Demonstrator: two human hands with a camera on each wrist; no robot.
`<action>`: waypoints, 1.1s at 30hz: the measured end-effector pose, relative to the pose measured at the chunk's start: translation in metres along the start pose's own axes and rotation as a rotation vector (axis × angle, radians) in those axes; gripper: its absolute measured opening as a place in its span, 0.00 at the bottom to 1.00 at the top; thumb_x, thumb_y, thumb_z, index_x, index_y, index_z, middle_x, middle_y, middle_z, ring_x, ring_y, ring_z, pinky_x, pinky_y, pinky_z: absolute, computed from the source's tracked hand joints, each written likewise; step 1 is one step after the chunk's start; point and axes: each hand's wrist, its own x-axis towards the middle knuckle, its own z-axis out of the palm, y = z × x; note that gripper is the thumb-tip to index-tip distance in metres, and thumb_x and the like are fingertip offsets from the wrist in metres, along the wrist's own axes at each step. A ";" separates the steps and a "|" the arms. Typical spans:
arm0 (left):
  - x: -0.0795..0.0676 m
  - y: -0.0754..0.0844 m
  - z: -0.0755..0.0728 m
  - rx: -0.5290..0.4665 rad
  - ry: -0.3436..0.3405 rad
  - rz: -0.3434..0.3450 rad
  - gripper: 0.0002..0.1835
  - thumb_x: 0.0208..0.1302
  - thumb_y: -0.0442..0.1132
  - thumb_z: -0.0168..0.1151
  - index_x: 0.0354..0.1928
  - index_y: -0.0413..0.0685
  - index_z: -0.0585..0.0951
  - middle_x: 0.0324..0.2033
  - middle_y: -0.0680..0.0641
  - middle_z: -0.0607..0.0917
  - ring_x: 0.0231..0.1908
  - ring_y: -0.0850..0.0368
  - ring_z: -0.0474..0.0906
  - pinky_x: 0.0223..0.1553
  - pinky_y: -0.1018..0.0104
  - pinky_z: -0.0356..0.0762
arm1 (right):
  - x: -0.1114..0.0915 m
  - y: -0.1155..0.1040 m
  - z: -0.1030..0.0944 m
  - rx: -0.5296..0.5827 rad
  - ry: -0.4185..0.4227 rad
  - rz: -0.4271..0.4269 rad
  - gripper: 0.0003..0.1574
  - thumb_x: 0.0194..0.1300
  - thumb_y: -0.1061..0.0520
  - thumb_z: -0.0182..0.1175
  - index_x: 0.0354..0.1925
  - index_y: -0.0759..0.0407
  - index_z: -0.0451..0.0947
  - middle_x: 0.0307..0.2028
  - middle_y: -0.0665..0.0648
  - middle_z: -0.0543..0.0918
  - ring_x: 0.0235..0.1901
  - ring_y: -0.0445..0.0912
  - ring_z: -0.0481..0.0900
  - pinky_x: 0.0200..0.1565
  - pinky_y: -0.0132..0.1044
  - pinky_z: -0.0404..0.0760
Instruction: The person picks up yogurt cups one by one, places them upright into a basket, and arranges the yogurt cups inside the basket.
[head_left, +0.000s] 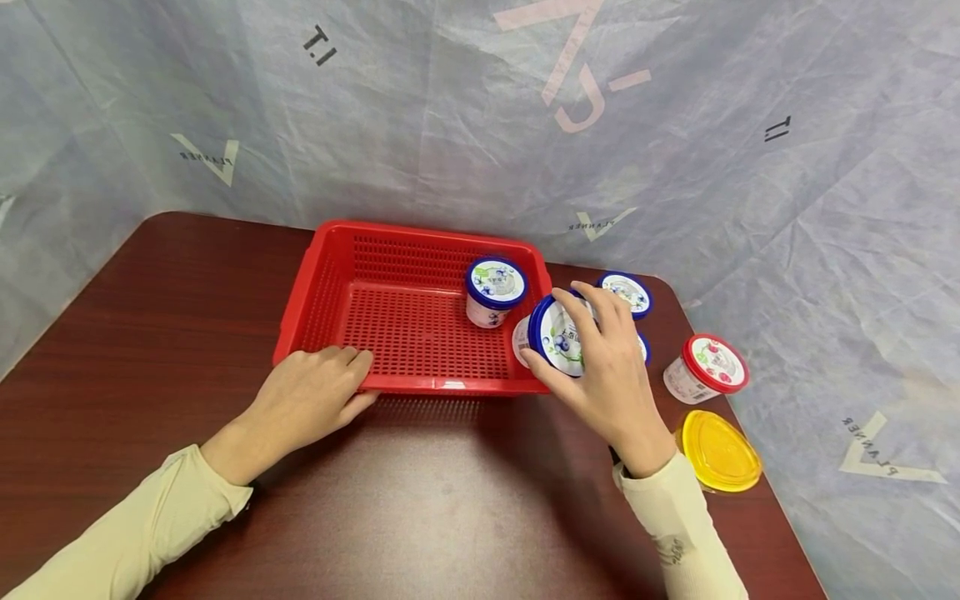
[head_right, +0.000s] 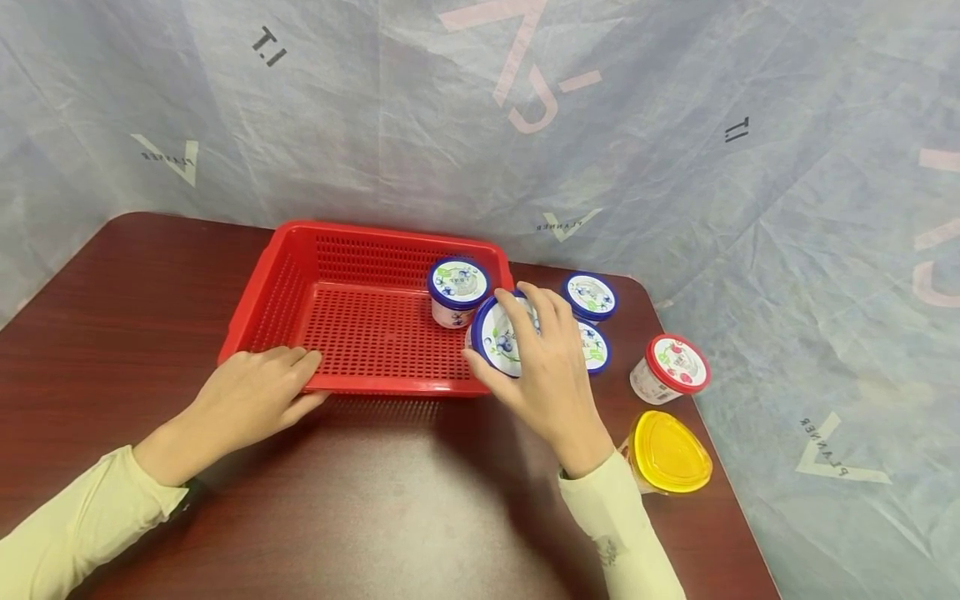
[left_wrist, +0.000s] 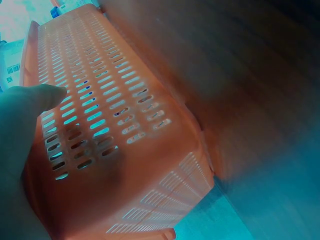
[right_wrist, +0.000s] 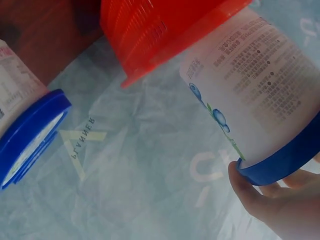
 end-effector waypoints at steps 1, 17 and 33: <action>0.000 0.000 0.000 0.000 0.000 0.000 0.21 0.50 0.49 0.76 0.33 0.41 0.77 0.22 0.46 0.79 0.19 0.49 0.77 0.13 0.60 0.70 | 0.000 0.000 0.001 0.007 -0.002 -0.002 0.46 0.54 0.38 0.71 0.67 0.52 0.71 0.64 0.60 0.71 0.65 0.55 0.64 0.61 0.58 0.69; 0.001 0.000 -0.001 -0.005 0.004 -0.001 0.21 0.49 0.49 0.76 0.33 0.41 0.77 0.22 0.46 0.78 0.19 0.49 0.77 0.13 0.59 0.71 | 0.001 0.004 0.021 0.030 -0.059 -0.035 0.45 0.56 0.35 0.68 0.65 0.55 0.71 0.64 0.61 0.71 0.64 0.55 0.65 0.64 0.57 0.64; 0.000 0.000 0.001 -0.004 -0.003 0.003 0.21 0.50 0.50 0.75 0.32 0.42 0.77 0.22 0.47 0.79 0.18 0.51 0.76 0.13 0.60 0.71 | 0.002 0.015 0.041 0.029 -0.117 -0.040 0.45 0.57 0.35 0.69 0.65 0.56 0.71 0.62 0.62 0.71 0.63 0.55 0.65 0.63 0.55 0.65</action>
